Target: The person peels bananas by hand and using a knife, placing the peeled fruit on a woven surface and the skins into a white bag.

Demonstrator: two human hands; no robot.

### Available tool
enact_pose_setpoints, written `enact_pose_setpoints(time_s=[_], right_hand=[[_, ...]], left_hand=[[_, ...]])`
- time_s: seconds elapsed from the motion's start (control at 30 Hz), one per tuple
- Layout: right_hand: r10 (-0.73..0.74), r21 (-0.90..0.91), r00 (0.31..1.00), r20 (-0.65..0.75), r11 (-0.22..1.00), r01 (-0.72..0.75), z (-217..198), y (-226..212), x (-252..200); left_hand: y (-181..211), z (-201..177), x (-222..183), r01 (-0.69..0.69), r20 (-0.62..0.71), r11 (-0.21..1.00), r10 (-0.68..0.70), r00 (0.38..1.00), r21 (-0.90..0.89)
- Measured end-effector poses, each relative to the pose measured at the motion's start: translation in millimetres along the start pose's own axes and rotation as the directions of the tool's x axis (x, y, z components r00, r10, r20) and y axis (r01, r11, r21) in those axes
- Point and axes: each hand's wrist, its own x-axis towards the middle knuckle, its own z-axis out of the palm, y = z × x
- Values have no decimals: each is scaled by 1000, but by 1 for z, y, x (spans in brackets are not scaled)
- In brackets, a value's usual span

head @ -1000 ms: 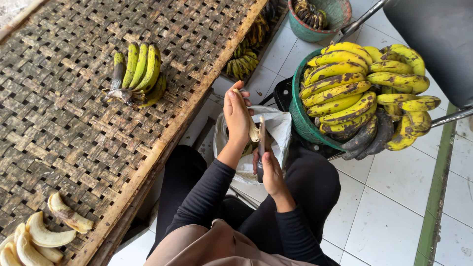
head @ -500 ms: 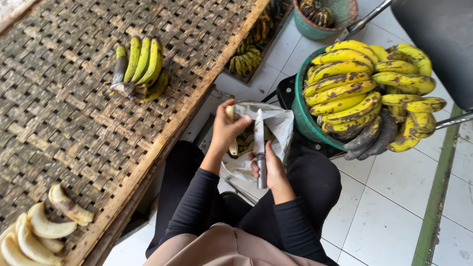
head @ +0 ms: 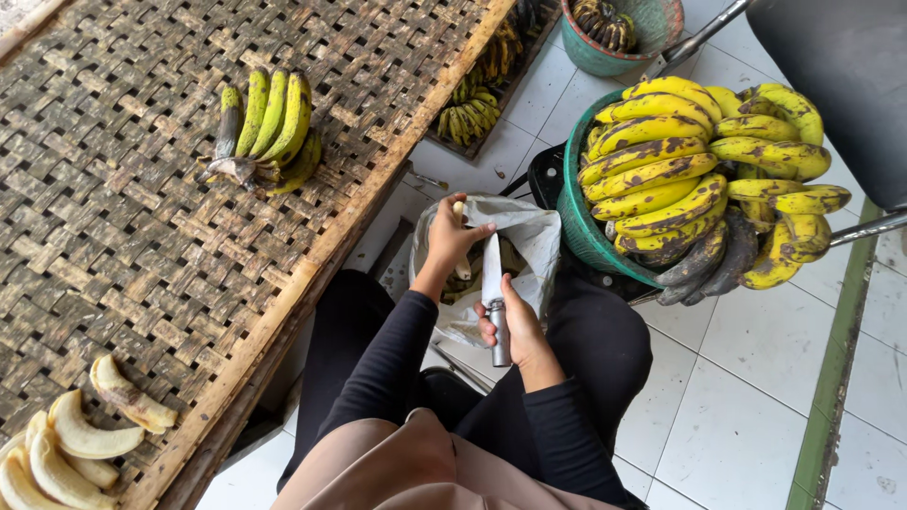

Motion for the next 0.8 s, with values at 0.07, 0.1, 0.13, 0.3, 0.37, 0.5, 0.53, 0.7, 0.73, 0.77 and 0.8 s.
enact_pose_setpoints(time_s=[0.07, 0.1, 0.13, 0.3, 0.37, 0.5, 0.53, 0.7, 0.73, 0.77, 0.8], right_hand=[[16, -16, 1000, -10, 1000, -17, -1, 3, 2], [20, 11, 998, -61, 1000, -19, -1, 4, 4], [28, 39, 993, -111, 999, -24, -1, 7, 5], [49, 202, 955, -293, 979, 12, -11, 8, 19], [38, 251, 955, -296, 967, 39, -15, 9, 24], [40, 227, 958, -283, 974, 26, -16, 12, 28], [47, 226, 958, -283, 974, 19, -14, 11, 28], [19, 169, 957, -289, 985, 31, 4, 0, 16], [-14, 117, 959, -284, 992, 50, 9, -1, 11], [-47, 65, 960, -277, 996, 68, 15, -3, 6], [-129, -56, 963, -236, 991, 119, 21, -3, 1]], left_hand=[[-3, 2, 14, 2, -11, 998, -2, 1000, 55], [-5, 3, 20, 1, -23, 997, 1, 1000, 75], [-10, 3, 23, 3, -37, 995, 0, 999, 96], [-50, 7, 20, 24, 108, 870, -89, 990, 492], [-71, 11, 15, -12, 181, 785, -128, 975, 620], [-99, 23, 10, -73, 277, 691, -189, 942, 719], [-102, 24, 11, -68, 292, 686, -216, 931, 724], [-105, 26, 15, -101, 318, 791, -122, 940, 604], [-103, 25, 15, -88, 322, 842, -105, 941, 532], [-100, 24, 16, 67, 337, 965, -153, 929, 253], [-96, 22, 16, 222, 365, 973, -188, 912, -53]])
